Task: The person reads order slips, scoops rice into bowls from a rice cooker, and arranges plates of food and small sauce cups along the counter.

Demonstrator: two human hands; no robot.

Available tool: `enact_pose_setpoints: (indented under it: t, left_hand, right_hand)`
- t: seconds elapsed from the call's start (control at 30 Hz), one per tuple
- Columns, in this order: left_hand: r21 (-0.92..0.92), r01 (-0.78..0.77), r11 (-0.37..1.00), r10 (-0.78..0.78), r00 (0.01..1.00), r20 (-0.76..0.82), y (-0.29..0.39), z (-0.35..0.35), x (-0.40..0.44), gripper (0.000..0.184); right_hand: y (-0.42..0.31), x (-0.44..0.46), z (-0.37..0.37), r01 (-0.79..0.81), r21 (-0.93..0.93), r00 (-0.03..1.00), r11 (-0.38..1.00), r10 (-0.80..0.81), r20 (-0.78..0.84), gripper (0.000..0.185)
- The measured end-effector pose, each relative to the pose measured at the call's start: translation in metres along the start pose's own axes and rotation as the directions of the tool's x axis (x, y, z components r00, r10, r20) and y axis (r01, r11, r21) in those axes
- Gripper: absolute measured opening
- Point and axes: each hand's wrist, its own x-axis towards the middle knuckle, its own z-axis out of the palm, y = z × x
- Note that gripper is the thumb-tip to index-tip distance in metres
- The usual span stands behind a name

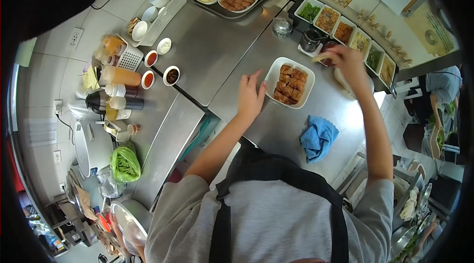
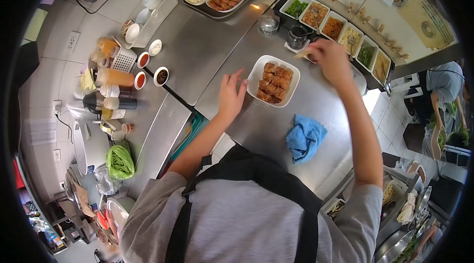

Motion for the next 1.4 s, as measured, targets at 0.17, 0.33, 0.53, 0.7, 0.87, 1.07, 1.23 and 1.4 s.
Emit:
enact_pose_setpoints:
  t: [0.17,0.33,0.53,0.7,0.87,1.07,1.23,1.4]
  left_hand:
    - [0.071,0.103,0.992,-0.113,0.983,0.147,-0.021,0.01,0.005,0.036]
    - [0.026,0.09,0.996,-0.094,0.979,0.182,-0.038,0.019,-0.004,0.039]
    - [-0.273,0.461,0.844,-0.275,0.81,0.518,-0.039,0.017,0.001,0.04]
    - [-0.393,0.524,0.756,-0.246,0.783,0.572,-0.041,0.021,0.005,0.04]
    - [-0.342,0.466,0.816,-0.214,0.793,0.571,-0.037,0.014,0.009,0.04]
    - [-0.307,0.456,0.835,-0.215,0.785,0.581,-0.033,0.009,0.012,0.039]
    - [-0.449,0.611,0.651,-0.323,0.759,0.565,-0.035,0.023,0.007,0.035]
    - [-0.42,0.602,0.679,-0.362,0.772,0.523,-0.026,0.022,0.006,0.035]
  right_hand:
    - [0.006,0.031,0.079,0.114,-0.103,0.988,0.988,-0.103,0.112,0.016]
    - [0.012,0.034,0.092,0.189,-0.198,0.982,0.962,-0.182,0.052,0.021]
    - [0.036,-0.099,0.057,-0.106,-0.412,0.79,0.905,0.328,0.518,0.026]
    - [0.042,-0.172,0.046,-0.263,-0.191,0.795,0.946,0.325,0.512,0.017]
    - [0.052,-0.097,0.045,-0.152,0.03,0.988,0.988,0.151,0.026,0.015]
    - [0.027,-0.044,0.088,0.032,-0.185,0.999,0.982,-0.026,0.038,0.017]
    - [0.02,-0.049,0.081,0.289,-0.441,0.944,0.85,-0.178,0.277,0.018]
    - [0.006,-0.064,0.077,0.179,-0.467,0.904,0.866,0.042,0.425,0.022]
